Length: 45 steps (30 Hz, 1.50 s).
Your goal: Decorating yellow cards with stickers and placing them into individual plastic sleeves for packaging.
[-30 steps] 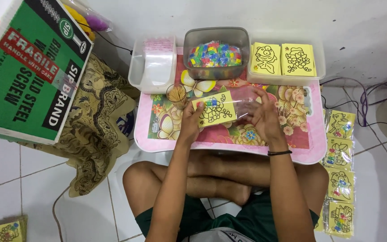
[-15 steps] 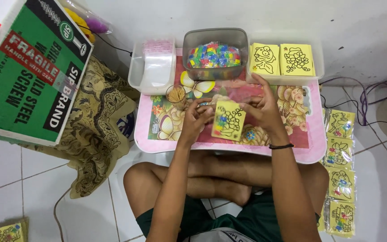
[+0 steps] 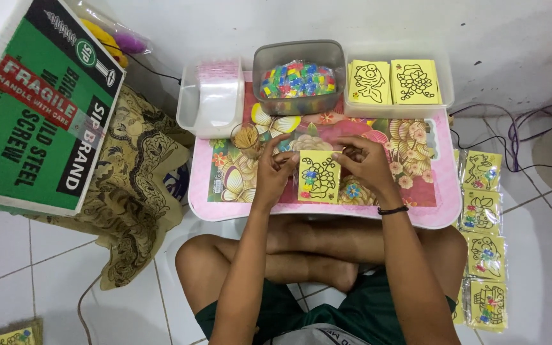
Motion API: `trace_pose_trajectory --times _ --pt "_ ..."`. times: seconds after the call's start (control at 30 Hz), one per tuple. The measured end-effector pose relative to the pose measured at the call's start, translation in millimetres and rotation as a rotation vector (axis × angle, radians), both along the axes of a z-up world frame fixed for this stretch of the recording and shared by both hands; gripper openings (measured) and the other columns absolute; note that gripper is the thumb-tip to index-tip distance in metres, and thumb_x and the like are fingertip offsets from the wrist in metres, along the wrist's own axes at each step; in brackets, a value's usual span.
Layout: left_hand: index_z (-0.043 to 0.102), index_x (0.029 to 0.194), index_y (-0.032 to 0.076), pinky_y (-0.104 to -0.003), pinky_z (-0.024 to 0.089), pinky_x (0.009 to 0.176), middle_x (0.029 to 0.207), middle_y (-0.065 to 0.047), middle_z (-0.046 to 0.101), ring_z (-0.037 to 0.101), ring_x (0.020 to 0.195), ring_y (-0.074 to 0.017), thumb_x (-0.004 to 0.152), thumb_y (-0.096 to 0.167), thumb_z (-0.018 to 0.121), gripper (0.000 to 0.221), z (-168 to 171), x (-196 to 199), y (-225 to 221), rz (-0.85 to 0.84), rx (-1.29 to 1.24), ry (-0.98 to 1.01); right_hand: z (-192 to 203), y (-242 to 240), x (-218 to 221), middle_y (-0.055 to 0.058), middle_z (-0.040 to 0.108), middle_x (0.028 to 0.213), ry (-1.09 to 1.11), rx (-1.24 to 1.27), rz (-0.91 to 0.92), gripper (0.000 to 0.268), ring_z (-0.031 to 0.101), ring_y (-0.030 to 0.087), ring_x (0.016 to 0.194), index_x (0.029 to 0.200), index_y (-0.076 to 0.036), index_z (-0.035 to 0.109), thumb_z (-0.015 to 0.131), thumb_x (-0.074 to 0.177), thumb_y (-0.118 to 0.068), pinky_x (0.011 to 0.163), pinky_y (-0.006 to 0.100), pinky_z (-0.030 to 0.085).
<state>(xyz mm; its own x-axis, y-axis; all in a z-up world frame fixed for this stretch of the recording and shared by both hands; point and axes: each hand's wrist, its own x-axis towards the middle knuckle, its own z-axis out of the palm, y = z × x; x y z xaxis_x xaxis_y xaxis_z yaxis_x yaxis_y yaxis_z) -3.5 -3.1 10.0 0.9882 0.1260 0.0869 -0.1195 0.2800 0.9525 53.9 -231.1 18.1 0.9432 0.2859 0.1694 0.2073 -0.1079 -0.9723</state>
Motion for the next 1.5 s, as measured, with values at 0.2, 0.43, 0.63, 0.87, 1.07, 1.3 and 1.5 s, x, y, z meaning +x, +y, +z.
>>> trace_pose_trajectory --times 0.2,0.43,0.63,0.87,1.07,1.3,1.5 --pt "0.072 0.121 0.007 -0.022 0.060 0.064 0.094 -0.009 0.078 0.067 0.070 -0.0064 0.096 0.012 0.073 0.026 -12 3 0 0.023 0.076 0.019 -8 -3 8 0.009 0.068 0.088 -0.111 -0.044 0.021 0.021 0.056 0.012 0.079 0.101 -0.005 0.081 0.086 0.082 -0.012 0.070 0.025 0.048" --pt "0.077 0.107 0.008 -0.025 0.058 0.064 0.079 -0.006 0.072 0.063 0.067 -0.0084 0.096 0.011 0.071 0.013 -14 4 -1 0.046 0.182 -0.051 2 0 -3 0.005 0.064 0.074 -0.009 0.080 0.025 0.012 0.050 0.007 0.071 0.099 -0.001 0.079 0.078 0.090 -0.009 0.063 0.024 0.045" --pt "0.075 0.111 0.009 -0.022 0.051 0.059 0.075 -0.004 0.065 0.055 0.058 -0.0084 0.100 0.018 0.069 0.015 -9 3 -2 0.042 0.231 -0.107 -6 2 -6 0.004 0.056 0.054 -0.014 0.078 -0.066 0.011 0.051 0.005 0.050 0.086 -0.002 0.076 0.079 0.092 -0.011 0.050 0.018 0.040" --pt "0.064 0.125 0.008 -0.025 0.053 0.060 0.074 -0.005 0.066 0.061 0.062 -0.0104 0.094 0.009 0.073 0.032 -15 5 -3 0.007 0.218 -0.039 -1 -3 -11 0.009 0.066 0.066 -0.011 0.046 -0.079 0.021 0.056 0.009 0.058 0.108 -0.005 0.072 0.080 0.092 -0.015 0.057 0.023 0.046" --pt "0.062 0.123 0.007 -0.022 0.048 0.050 0.073 -0.006 0.066 0.055 0.054 -0.0090 0.096 0.008 0.070 0.029 -6 1 -4 0.049 0.218 0.016 -9 -8 -11 0.012 0.070 0.085 0.041 0.039 -0.035 0.046 0.063 0.011 0.080 0.128 -0.009 0.067 0.083 0.085 -0.010 0.072 0.025 0.056" --pt "0.064 0.116 0.004 -0.021 0.049 0.041 0.067 -0.009 0.070 0.065 0.051 -0.0138 0.097 0.007 0.068 0.019 -11 3 -8 0.030 0.234 0.000 1 -6 -15 0.014 0.070 0.078 -0.040 0.085 -0.129 0.013 0.060 0.012 0.072 0.104 -0.001 0.078 0.077 0.091 -0.003 0.061 0.026 0.054" --pt "0.062 0.115 0.005 -0.017 0.047 0.045 0.072 -0.007 0.069 0.067 0.056 -0.0126 0.101 0.008 0.060 0.015 -9 3 -11 0.024 0.207 -0.039 -19 -17 -3 0.010 0.067 0.075 -0.126 0.192 -0.240 0.011 0.055 0.009 0.068 0.104 -0.002 0.078 0.073 0.098 -0.009 0.059 0.027 0.047"
